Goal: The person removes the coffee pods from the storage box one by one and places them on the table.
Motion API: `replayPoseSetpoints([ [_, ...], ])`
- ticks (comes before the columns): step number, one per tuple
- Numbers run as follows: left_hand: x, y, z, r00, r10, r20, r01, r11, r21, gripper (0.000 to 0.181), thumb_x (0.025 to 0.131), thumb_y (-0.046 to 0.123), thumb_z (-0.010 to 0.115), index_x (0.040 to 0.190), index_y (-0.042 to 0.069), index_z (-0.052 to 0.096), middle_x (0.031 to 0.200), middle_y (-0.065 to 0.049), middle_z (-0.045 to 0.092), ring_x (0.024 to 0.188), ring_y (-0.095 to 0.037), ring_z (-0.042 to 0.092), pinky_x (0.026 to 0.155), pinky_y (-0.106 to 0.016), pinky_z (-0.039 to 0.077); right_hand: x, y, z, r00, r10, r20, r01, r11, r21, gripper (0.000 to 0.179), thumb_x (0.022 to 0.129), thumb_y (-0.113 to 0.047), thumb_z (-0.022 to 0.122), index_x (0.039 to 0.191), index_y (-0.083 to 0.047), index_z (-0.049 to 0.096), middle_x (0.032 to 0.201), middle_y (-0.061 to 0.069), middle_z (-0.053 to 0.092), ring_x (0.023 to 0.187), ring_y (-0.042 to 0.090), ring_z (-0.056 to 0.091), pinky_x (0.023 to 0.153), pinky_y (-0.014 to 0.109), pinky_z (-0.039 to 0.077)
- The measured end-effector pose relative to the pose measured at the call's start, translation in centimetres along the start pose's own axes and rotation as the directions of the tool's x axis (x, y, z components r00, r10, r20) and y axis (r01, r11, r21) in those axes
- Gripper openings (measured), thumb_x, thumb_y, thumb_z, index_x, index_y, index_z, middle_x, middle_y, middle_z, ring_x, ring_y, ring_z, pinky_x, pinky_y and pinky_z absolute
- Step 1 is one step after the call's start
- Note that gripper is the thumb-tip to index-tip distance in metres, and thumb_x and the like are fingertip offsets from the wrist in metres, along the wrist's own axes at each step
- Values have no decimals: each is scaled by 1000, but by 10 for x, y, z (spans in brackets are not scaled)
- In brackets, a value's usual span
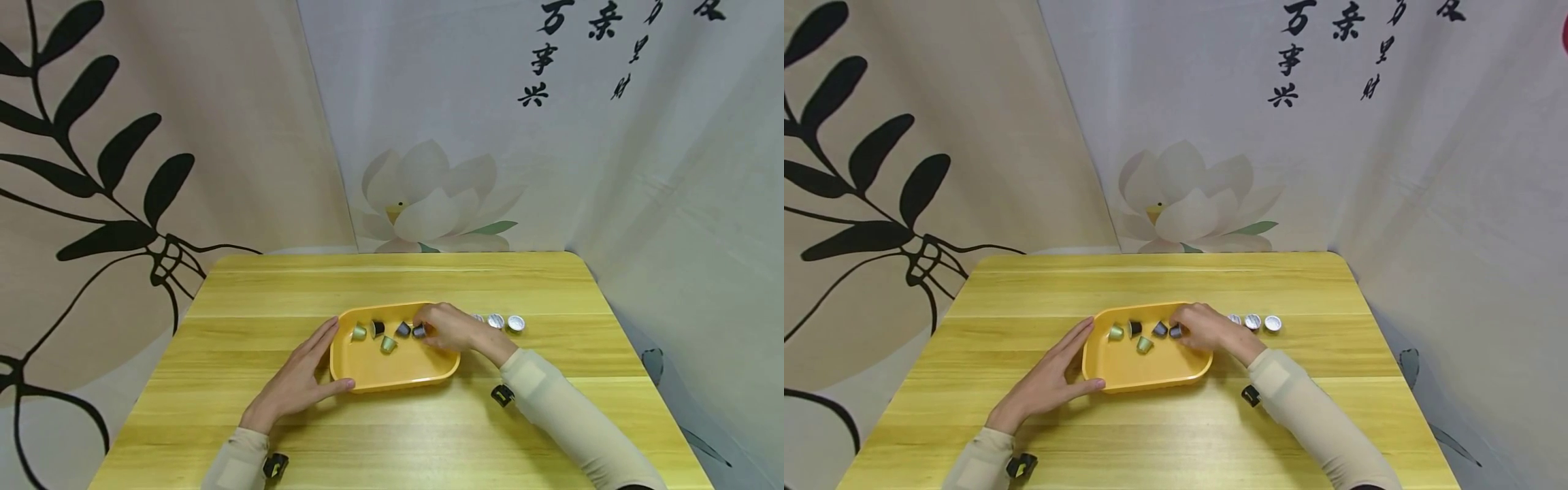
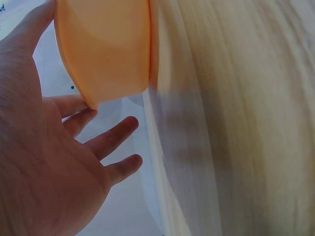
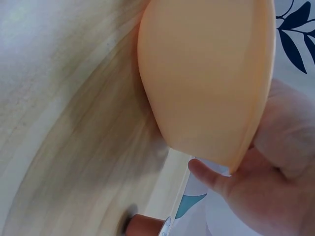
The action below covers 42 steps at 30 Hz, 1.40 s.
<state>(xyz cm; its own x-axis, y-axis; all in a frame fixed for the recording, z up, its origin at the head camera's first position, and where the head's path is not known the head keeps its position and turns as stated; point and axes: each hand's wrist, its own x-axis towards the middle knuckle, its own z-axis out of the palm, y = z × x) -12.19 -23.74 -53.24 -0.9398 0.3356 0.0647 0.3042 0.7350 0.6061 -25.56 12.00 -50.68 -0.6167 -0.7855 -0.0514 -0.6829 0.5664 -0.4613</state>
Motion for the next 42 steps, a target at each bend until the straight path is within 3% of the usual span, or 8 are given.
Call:
replayPoseSetpoints([
  [20, 0, 1, 1, 1000, -1, 1, 1, 1000, 3, 120, 97, 67, 82, 183, 15, 17, 193, -1, 13, 174, -44, 28, 134, -75, 35, 0, -2, 4, 1000, -3, -16, 2, 997, -71, 29, 99, -13, 89, 126, -5, 82, 118, 8, 83, 93, 15, 73, 87, 33, 64],
  [28, 0, 1, 0, 1000, -5, -1, 5, 1000, 4, 120, 97, 67, 82, 183, 16, 17, 193, -1, 13, 174, -44, 27, 135, -74, 34, -2, -7, 0, 997, -44, -67, 37, 995, -94, 28, 97, -15, 90, 122, -6, 84, 118, 7, 85, 105, 20, 80, 96, 40, 68],
  [35, 0, 0, 1, 1000, -5, -4, 5, 1000, 9, 120, 97, 67, 82, 183, 17, 16, 193, -1, 13, 174, -44, 28, 135, -75, 34, -8, -11, -7, 994, -44, -98, 40, 998, -47, 29, 99, -13, 88, 126, -4, 83, 125, 10, 85, 115, 27, 82, 105, 46, 68],
  [42, -1, 1, 1, 1000, -5, -2, 5, 1000, -3, 120, 97, 67, 82, 183, 16, 16, 193, -1, 12, 174, -45, 27, 134, -76, 33, -13, -13, -12, 988, -67, -142, 63, 998, -31, 27, 100, -13, 87, 124, -2, 83, 121, 9, 85, 114, 26, 81, 105, 47, 68],
])
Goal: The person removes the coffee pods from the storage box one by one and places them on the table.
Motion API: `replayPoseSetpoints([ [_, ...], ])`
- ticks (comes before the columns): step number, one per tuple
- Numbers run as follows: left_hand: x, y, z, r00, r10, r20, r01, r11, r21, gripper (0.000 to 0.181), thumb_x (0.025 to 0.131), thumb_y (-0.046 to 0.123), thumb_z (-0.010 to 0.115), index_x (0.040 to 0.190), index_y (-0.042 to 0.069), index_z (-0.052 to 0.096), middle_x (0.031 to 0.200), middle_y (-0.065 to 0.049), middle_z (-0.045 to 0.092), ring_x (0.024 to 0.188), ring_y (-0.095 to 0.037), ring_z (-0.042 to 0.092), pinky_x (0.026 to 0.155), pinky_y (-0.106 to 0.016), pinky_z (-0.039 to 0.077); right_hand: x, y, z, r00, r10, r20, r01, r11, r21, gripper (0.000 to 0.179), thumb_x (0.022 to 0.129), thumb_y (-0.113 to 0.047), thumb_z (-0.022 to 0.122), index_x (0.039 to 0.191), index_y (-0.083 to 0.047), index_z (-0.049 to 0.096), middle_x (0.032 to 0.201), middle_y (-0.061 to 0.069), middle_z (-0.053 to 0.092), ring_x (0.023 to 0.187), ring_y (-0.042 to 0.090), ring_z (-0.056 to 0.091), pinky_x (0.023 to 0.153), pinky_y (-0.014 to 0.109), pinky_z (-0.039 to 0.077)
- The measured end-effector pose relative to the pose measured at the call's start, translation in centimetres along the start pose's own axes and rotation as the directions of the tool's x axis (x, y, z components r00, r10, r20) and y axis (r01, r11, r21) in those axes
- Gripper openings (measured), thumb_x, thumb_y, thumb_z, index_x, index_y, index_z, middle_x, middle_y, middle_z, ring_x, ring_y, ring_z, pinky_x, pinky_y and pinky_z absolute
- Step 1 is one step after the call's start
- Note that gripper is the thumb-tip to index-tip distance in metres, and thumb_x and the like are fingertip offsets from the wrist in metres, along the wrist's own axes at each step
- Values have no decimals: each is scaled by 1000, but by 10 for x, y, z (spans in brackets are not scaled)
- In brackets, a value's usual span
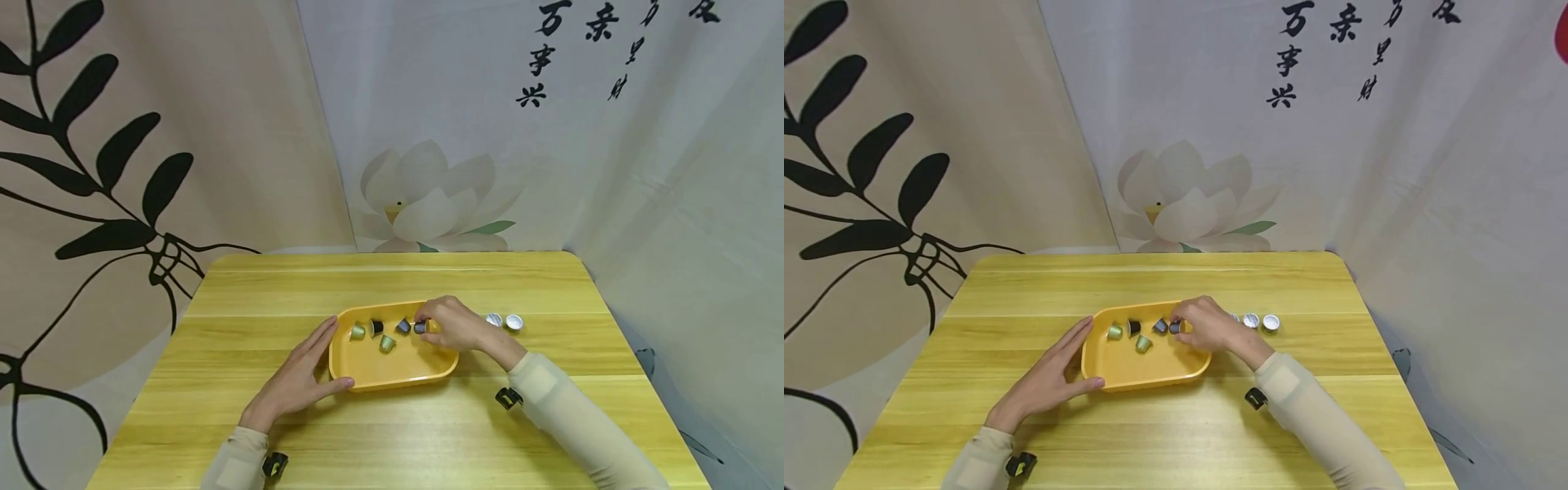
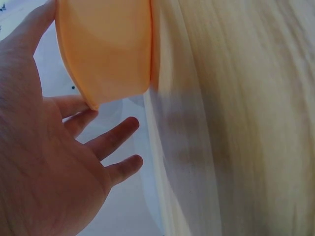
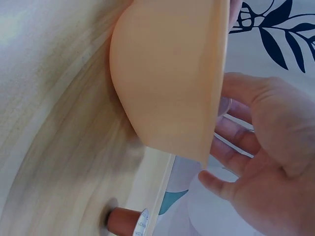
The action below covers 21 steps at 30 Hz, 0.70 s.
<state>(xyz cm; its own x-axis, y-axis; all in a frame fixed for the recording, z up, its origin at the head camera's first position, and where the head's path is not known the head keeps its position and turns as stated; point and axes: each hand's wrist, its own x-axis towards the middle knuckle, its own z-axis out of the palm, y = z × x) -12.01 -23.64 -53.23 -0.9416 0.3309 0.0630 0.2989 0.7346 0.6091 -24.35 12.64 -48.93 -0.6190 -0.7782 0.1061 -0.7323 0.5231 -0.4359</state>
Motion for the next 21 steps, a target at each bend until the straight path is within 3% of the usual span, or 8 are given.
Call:
replayPoseSetpoints([
  [12, 1, -1, 1, 1000, -5, 11, 5, 1000, -9, 120, 97, 66, 82, 183, 16, 16, 193, -2, 11, 174, -45, 27, 134, -75, 36, -6, -2, -6, 999, 41, 0, -41, 995, 86, 24, 105, -16, 82, 126, -5, 81, 116, 4, 79, 106, 24, 77, 96, 43, 67],
  [17, 0, -1, 1, 1000, -10, 13, 11, 1000, -16, 120, 98, 66, 82, 183, 16, 16, 193, -1, 11, 175, -43, 27, 135, -72, 36, -10, -1, -10, 999, 41, -33, -38, 994, 104, 25, 103, -13, 85, 126, -5, 80, 115, 5, 78, 104, 26, 76, 94, 49, 67],
  [21, 0, -1, 0, 1000, -16, 16, 16, 1000, -18, 119, 98, 67, 81, 184, 16, 15, 193, -1, 10, 174, -44, 27, 134, -73, 38, -13, 1, -13, 996, 48, -72, -42, 996, 83, 26, 101, -14, 86, 126, -6, 80, 117, 3, 78, 106, 22, 75, 94, 46, 68],
])
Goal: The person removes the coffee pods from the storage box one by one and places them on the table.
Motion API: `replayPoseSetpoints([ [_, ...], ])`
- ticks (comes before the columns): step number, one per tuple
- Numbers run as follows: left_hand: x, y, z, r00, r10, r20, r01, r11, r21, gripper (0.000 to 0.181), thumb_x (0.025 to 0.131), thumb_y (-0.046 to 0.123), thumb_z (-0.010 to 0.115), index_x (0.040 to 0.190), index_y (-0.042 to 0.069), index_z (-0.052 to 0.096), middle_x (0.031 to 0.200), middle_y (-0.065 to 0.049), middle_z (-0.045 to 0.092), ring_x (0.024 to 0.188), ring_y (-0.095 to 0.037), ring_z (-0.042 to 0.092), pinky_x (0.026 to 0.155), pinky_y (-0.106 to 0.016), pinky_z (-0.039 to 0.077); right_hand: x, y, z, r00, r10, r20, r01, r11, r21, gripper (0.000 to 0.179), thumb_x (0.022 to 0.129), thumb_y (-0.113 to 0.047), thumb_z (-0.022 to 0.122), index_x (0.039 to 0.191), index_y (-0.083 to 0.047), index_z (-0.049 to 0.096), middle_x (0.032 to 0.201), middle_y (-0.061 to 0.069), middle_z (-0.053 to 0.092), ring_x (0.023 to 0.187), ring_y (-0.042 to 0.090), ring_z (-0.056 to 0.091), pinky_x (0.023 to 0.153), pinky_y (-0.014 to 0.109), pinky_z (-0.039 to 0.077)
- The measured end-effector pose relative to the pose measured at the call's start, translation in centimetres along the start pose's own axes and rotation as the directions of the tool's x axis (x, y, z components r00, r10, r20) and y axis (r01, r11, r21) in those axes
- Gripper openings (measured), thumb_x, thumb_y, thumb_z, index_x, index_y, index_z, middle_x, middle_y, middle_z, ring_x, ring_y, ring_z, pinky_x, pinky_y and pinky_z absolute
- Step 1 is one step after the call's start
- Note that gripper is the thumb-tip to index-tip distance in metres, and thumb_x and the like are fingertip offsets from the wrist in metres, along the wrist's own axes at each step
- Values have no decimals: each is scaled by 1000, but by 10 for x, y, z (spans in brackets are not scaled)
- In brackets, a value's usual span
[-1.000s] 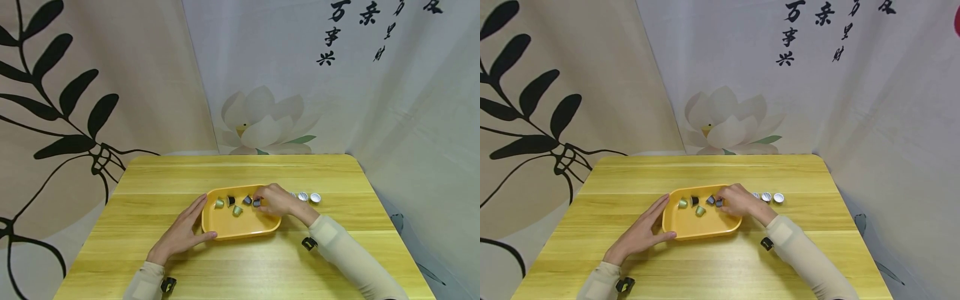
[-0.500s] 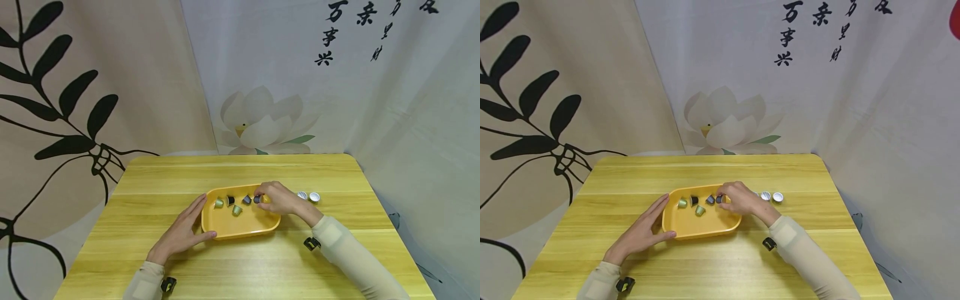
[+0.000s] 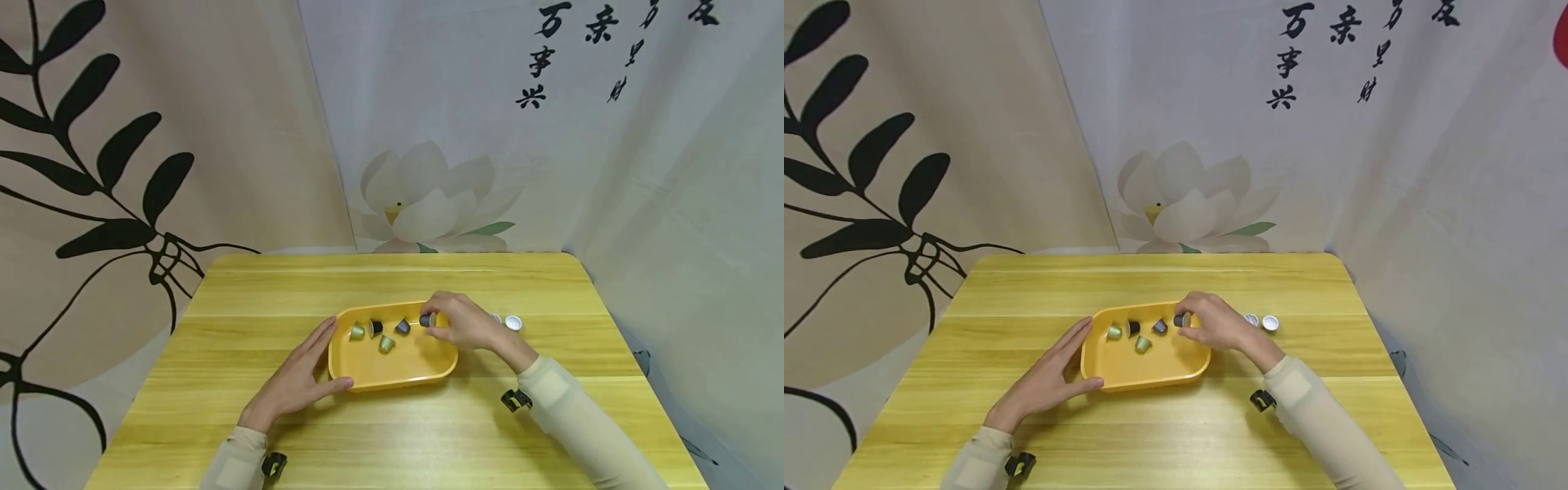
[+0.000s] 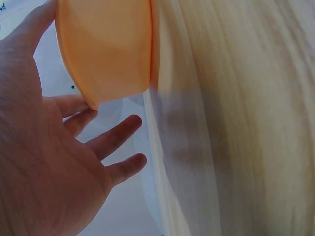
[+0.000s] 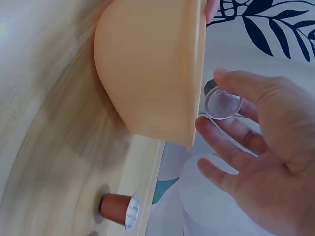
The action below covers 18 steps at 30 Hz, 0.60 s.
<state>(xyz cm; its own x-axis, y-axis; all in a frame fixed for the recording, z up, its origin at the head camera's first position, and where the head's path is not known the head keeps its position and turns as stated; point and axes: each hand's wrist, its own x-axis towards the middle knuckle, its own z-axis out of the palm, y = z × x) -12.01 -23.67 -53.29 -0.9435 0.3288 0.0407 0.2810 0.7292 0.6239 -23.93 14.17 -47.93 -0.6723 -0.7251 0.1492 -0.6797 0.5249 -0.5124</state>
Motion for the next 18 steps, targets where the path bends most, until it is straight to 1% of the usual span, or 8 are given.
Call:
replayPoseSetpoints([
  [2, 0, 0, 0, 1000, -2, 1, 2, 1000, 1, 119, 98, 66, 82, 184, 17, 15, 193, -1, 10, 174, -44, 28, 134, -73, 38, -2, 1, -2, 1000, 4, -18, -4, 1000, 5, 28, 101, -14, 87, 127, -6, 80, 118, 4, 79, 107, 20, 75, 95, 45, 68],
  [7, 1, 1, 0, 1000, 0, -1, 0, 1000, 11, 120, 97, 68, 82, 183, 16, 16, 193, 0, 10, 175, -43, 27, 135, -71, 37, -9, 4, -9, 998, 25, -52, -21, 997, 71, 31, 99, -12, 88, 128, -3, 78, 122, 7, 79, 105, 19, 79, 95, 48, 70],
  [11, 1, 0, 1, 1000, 4, -4, -4, 1000, 21, 121, 97, 69, 81, 183, 16, 15, 193, 0, 10, 174, -43, 28, 135, -70, 37, -16, 6, -14, 996, 48, -81, -40, 994, 98, 30, 99, -10, 88, 127, -6, 78, 121, 4, 78, 103, 18, 79, 94, 44, 69],
  [14, 1, 0, 1, 1000, 4, -6, -4, 1000, 23, 120, 97, 69, 80, 184, 17, 15, 193, 1, 10, 174, -43, 28, 134, -70, 38, -21, 8, -16, 993, 60, -104, -48, 992, 112, 30, 98, -10, 89, 126, -8, 78, 119, 3, 78, 103, 20, 79, 94, 45, 68],
  [15, 1, -1, 1, 1000, 3, -6, -3, 1000, 23, 120, 97, 69, 81, 184, 17, 15, 193, 1, 10, 174, -42, 28, 134, -71, 38, -22, 10, -17, 992, 63, -110, -50, 992, 118, 30, 98, -10, 90, 125, -8, 79, 119, 3, 78, 103, 20, 78, 94, 48, 68],
  [17, 1, 0, 1, 1000, 0, -7, 0, 1000, 21, 120, 98, 68, 81, 184, 17, 15, 193, 1, 10, 174, -42, 29, 134, -71, 39, -25, 13, -17, 990, 72, -123, -58, 992, 117, 29, 98, -11, 90, 125, -10, 79, 118, 1, 78, 102, 19, 78, 94, 44, 68],
  [18, 1, 0, 1, 1000, -1, -6, 1, 1000, 19, 119, 98, 68, 81, 184, 17, 15, 193, 2, 10, 174, -42, 29, 133, -71, 40, -27, 14, -17, 989, 75, -131, -59, 991, 118, 29, 98, -12, 90, 124, -10, 79, 118, 1, 78, 102, 18, 77, 94, 44, 68],
])
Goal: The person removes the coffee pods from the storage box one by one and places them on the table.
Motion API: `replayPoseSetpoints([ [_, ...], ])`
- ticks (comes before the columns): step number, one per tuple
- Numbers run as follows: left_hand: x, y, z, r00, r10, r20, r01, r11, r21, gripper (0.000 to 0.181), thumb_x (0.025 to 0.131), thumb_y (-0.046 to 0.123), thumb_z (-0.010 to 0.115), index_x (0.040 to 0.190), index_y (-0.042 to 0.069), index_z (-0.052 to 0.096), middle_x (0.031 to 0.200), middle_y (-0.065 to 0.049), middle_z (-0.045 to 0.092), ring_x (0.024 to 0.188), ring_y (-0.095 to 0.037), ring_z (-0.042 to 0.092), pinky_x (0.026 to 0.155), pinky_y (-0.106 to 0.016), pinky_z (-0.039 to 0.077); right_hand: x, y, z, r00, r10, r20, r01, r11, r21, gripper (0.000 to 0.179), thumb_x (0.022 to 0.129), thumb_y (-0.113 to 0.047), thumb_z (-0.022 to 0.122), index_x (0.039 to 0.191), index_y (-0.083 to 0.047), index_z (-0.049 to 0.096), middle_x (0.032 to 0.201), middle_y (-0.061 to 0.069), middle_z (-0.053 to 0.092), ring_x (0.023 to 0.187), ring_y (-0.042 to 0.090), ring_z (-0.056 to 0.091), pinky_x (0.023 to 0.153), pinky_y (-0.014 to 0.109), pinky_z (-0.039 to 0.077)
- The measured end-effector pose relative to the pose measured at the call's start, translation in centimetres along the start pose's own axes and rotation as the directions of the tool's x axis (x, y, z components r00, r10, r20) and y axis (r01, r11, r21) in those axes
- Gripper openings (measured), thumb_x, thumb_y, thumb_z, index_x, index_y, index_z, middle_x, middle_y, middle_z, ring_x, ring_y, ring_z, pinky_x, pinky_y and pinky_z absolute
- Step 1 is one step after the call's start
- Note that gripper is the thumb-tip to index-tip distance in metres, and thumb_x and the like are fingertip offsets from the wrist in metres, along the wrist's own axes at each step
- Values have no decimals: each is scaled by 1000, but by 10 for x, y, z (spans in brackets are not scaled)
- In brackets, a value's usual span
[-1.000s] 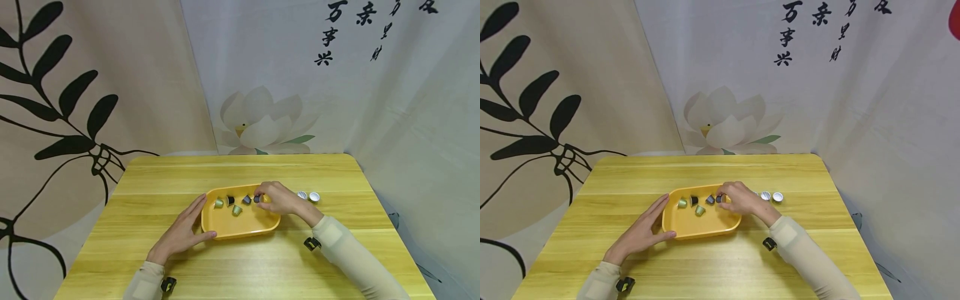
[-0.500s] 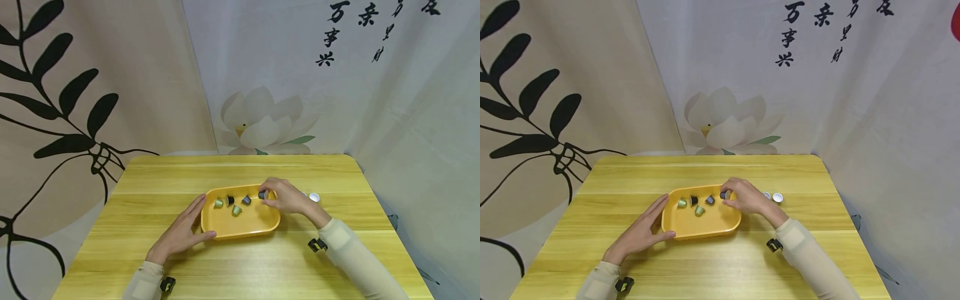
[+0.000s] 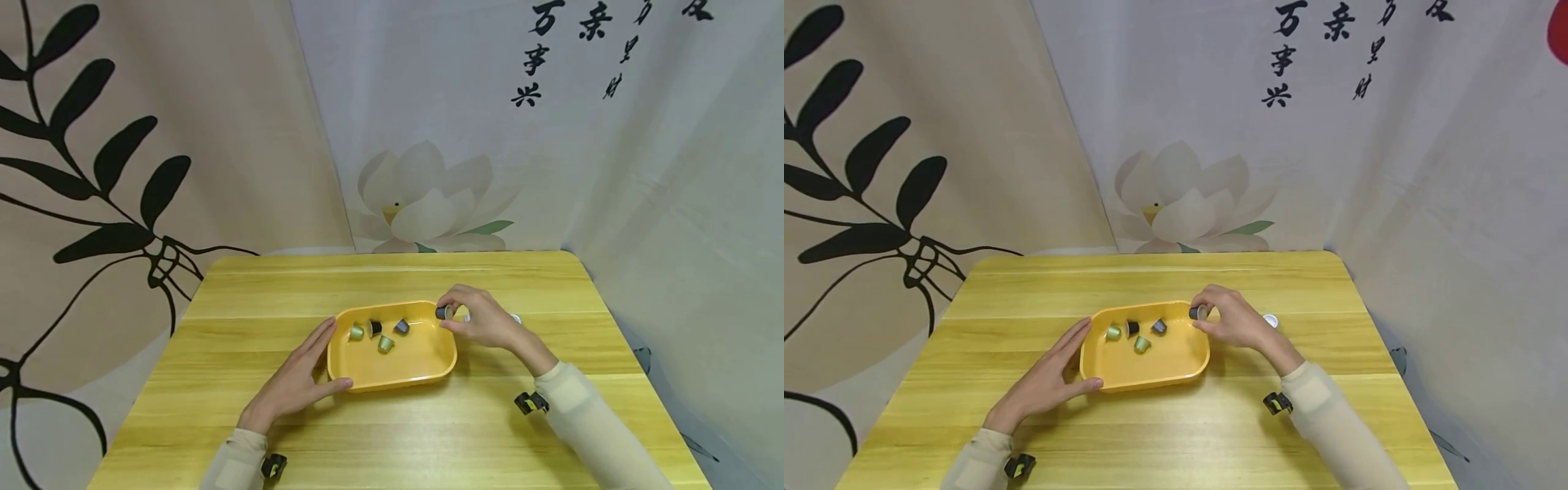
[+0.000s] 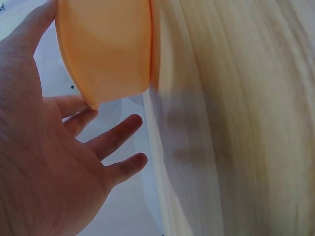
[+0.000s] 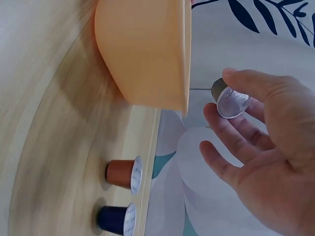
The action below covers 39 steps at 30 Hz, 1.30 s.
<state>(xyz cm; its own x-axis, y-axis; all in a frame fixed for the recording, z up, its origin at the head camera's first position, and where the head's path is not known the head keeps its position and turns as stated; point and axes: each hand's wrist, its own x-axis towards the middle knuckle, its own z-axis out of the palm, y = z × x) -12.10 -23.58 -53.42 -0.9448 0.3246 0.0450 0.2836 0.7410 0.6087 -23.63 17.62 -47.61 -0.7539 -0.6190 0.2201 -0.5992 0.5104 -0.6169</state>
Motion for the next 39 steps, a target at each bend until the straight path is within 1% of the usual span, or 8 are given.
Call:
replayPoseSetpoints([
  [4, -1, -1, 1, 1000, -1, -2, 1, 1000, -4, 119, 98, 68, 81, 184, 18, 15, 193, 2, 10, 174, -43, 29, 132, -72, 41, -4, 6, -2, 1000, 14, -27, -14, 1000, -3, 27, 98, -14, 90, 123, -13, 79, 115, -2, 78, 100, 13, 75, 92, 41, 67],
  [8, -1, -2, 2, 1000, 2, -4, -2, 1000, -7, 119, 98, 67, 81, 184, 18, 15, 193, 2, 10, 174, -43, 30, 132, -73, 42, -8, 9, -5, 998, 27, -54, -27, 1000, -3, 27, 99, -16, 90, 123, -14, 80, 115, -2, 79, 100, 14, 76, 91, 46, 67],
  [12, 0, -2, 2, 1000, 2, -2, -2, 1000, -10, 118, 98, 66, 81, 184, 19, 15, 193, 2, 10, 174, -43, 30, 132, -72, 42, -12, 12, -8, 995, 45, -88, -46, 999, -8, 27, 98, -16, 91, 123, -14, 80, 116, -1, 79, 100, 16, 77, 90, 38, 65],
  [16, 0, -2, 1, 1000, 1, -1, -1, 1000, -10, 118, 98, 66, 81, 184, 19, 15, 193, 2, 11, 174, -42, 30, 132, -71, 42, -17, 18, -11, 993, 51, -110, -53, 999, -9, 27, 98, -14, 90, 123, -13, 79, 115, -1, 80, 101, 16, 77, 90, 36, 64],
  [20, 0, -2, 1, 1000, 2, -4, -2, 1000, -9, 118, 98, 65, 82, 184, 19, 15, 193, 2, 11, 174, -42, 30, 132, -72, 42, -21, 23, -13, 989, 52, -135, -56, 998, -22, 28, 98, -13, 90, 123, -13, 79, 114, -2, 80, 100, 16, 77, 92, 40, 64],
  [27, 0, -2, 2, 1000, 1, 0, -1, 1000, -20, 117, 98, 62, 83, 184, 19, 16, 193, 3, 11, 174, -42, 30, 131, -72, 43, -29, 27, -18, 985, 95, -147, -96, 995, -2, 31, 97, -13, 91, 125, -11, 80, 112, 0, 79, 101, 20, 78, 100, 61, 65],
  [32, 0, -2, 2, 1000, -5, 4, 5, 1000, -19, 118, 98, 63, 83, 184, 19, 15, 193, 3, 10, 174, -43, 30, 131, -73, 42, -33, 30, -20, 980, 121, -160, -123, 992, -2, 32, 97, -15, 91, 126, -9, 79, 111, 1, 79, 102, 22, 79, 100, 63, 65],
  [39, -1, -1, 1, 1000, 1, 4, -1, 1000, -17, 118, 98, 67, 81, 184, 18, 15, 193, 2, 9, 173, -44, 30, 132, -73, 40, -37, 34, -22, 975, 142, -171, -147, 989, -16, 35, 99, -16, 90, 130, -8, 78, 114, 3, 81, 102, 23, 80, 97, 56, 66],
])
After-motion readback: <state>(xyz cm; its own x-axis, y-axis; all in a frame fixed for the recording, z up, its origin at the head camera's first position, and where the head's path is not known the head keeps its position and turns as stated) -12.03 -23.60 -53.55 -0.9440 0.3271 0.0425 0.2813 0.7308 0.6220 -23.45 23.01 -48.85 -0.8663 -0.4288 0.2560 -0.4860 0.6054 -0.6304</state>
